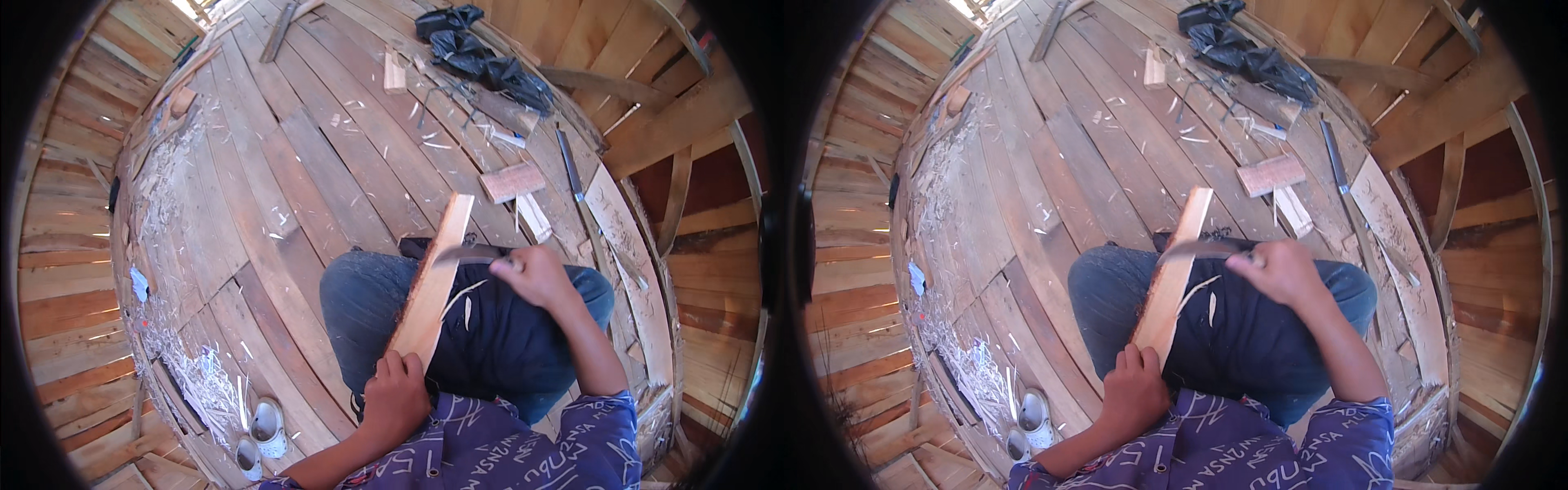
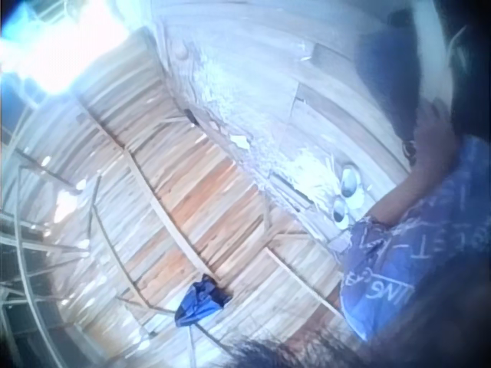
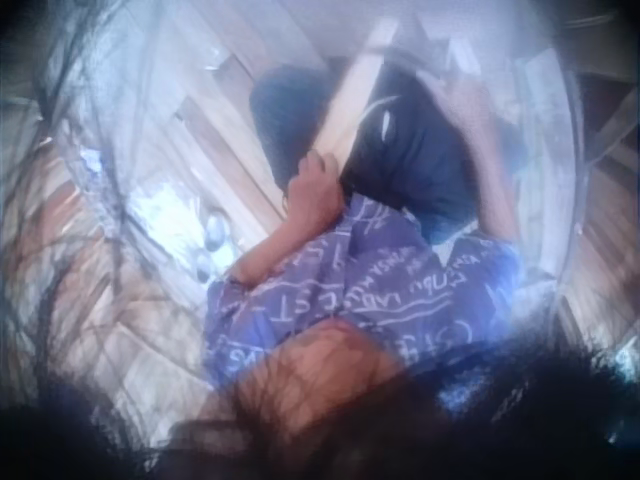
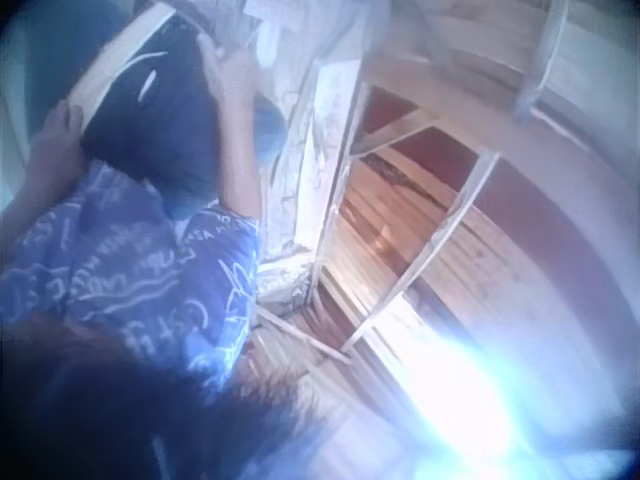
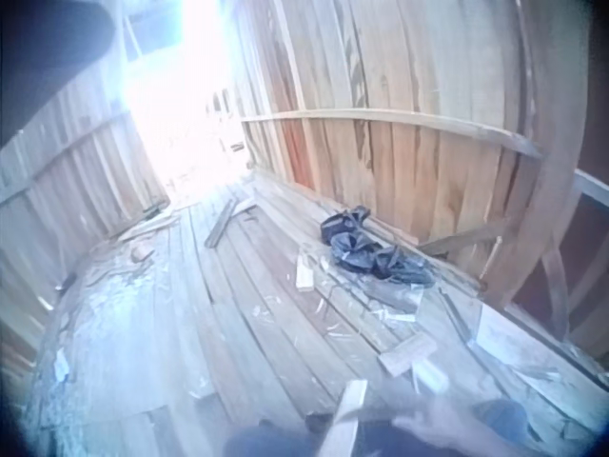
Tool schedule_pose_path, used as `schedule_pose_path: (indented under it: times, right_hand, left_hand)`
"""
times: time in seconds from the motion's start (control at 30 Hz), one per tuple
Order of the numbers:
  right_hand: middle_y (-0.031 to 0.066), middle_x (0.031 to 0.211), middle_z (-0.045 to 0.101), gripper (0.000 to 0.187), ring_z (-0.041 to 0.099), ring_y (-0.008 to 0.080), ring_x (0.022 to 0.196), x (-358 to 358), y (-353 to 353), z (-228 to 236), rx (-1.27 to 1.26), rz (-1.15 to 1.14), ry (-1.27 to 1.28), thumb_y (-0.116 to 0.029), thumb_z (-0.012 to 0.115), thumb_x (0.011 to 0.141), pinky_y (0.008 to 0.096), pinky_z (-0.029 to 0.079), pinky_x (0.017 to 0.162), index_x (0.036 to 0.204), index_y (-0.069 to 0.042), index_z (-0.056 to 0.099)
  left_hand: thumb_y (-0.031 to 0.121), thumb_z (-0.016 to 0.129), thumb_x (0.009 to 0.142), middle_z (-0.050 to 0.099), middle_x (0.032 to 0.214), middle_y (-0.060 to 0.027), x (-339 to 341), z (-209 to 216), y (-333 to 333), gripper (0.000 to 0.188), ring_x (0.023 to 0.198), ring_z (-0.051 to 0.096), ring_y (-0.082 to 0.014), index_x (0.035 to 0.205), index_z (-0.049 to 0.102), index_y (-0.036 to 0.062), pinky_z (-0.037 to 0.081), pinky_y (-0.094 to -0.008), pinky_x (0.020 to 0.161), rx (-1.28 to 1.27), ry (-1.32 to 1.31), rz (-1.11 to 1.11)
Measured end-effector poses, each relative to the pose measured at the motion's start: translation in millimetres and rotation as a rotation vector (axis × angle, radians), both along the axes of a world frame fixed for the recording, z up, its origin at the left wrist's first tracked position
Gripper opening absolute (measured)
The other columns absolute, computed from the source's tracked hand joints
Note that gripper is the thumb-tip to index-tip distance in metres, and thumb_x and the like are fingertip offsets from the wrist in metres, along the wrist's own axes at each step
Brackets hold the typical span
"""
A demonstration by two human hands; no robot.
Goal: The person carves a long piece of wood using a curved blade while sitting on a wooden floor. They draw the blade along the length of the wood to remove thin shavings and occasionally turn the piece over to work on different sides.
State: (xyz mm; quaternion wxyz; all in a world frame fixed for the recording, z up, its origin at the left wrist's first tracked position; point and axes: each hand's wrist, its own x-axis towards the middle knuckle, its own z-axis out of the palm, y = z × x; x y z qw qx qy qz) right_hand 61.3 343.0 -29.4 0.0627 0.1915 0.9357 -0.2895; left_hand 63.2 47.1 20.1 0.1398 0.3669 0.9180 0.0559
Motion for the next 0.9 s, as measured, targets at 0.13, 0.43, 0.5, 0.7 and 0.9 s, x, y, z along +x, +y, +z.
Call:
schedule_pose_path:
  times: [0.13,0.43,0.5,0.7,0.9]
  right_hand:
    - [0.0243,0.064,0.061,0.069,0.063,0.0436,0.067,-1.4,-21.3,5.6,-0.034,0.159,-0.054,-0.067,0.059,0.083,0.0495,0.051,0.063,0.064,-0.001,0.065]
    - [0.0283,0.07,0.064,0.076,0.066,0.0446,0.073,-58.2,39.8,-33.0,0.289,-0.082,-0.106,-0.069,0.054,0.084,0.0502,0.052,0.071,0.069,0.004,0.068]
    - [0.0305,0.075,0.065,0.079,0.067,0.0449,0.077,-63.9,82.1,-71.2,0.315,-0.247,-0.021,-0.07,0.052,0.085,0.051,0.052,0.074,0.074,0.006,0.07]
    - [0.0303,0.074,0.065,0.073,0.068,0.0428,0.077,-16.7,135.1,-62.5,0.169,-0.625,0.019,-0.063,0.056,0.088,0.0492,0.051,0.071,0.077,0.008,0.068]
    - [0.0222,0.063,0.062,0.065,0.064,0.0432,0.068,17.1,-14.7,16.0,0.039,0.001,-0.049,-0.064,0.062,0.083,0.0488,0.051,0.065,0.064,-0.002,0.066]
  left_hand:
    - [0.011,0.061,0.068,0.049,0.085,-0.0157,-0.1,2.0,-0.7,0.024,0.076,0.058,-0.0306,0.086,0.049,0.001,0.051,-0.0397,0.054,0.029,-0.081,0.04]
    - [0.013,0.059,0.073,0.05,0.08,-0.0122,-1.6,2.8,7.6,0.017,0.073,0.058,-0.0254,0.084,0.052,0.0024,0.052,-0.0341,0.054,-0.026,0.031,0.002]
    - [0.013,0.059,0.073,0.05,0.081,-0.0121,0.6,3.5,5.2,0.017,0.074,0.058,-0.0252,0.085,0.053,0.0021,0.052,-0.0342,0.055,-0.031,0.028,-0.01]
    - [0.013,0.059,0.073,0.05,0.083,-0.0127,-6.4,0.4,-13.0,0.02,0.075,0.059,-0.0258,0.088,0.054,0.0016,0.053,-0.0343,0.055,0.032,-0.023,-0.023]
    - [0.014,0.059,0.072,0.05,0.082,-0.0129,-1.4,-0.4,-2.5,0.018,0.074,0.058,-0.0263,0.085,0.053,0.0028,0.052,-0.0347,0.054,-0.032,-0.011,-0.035]
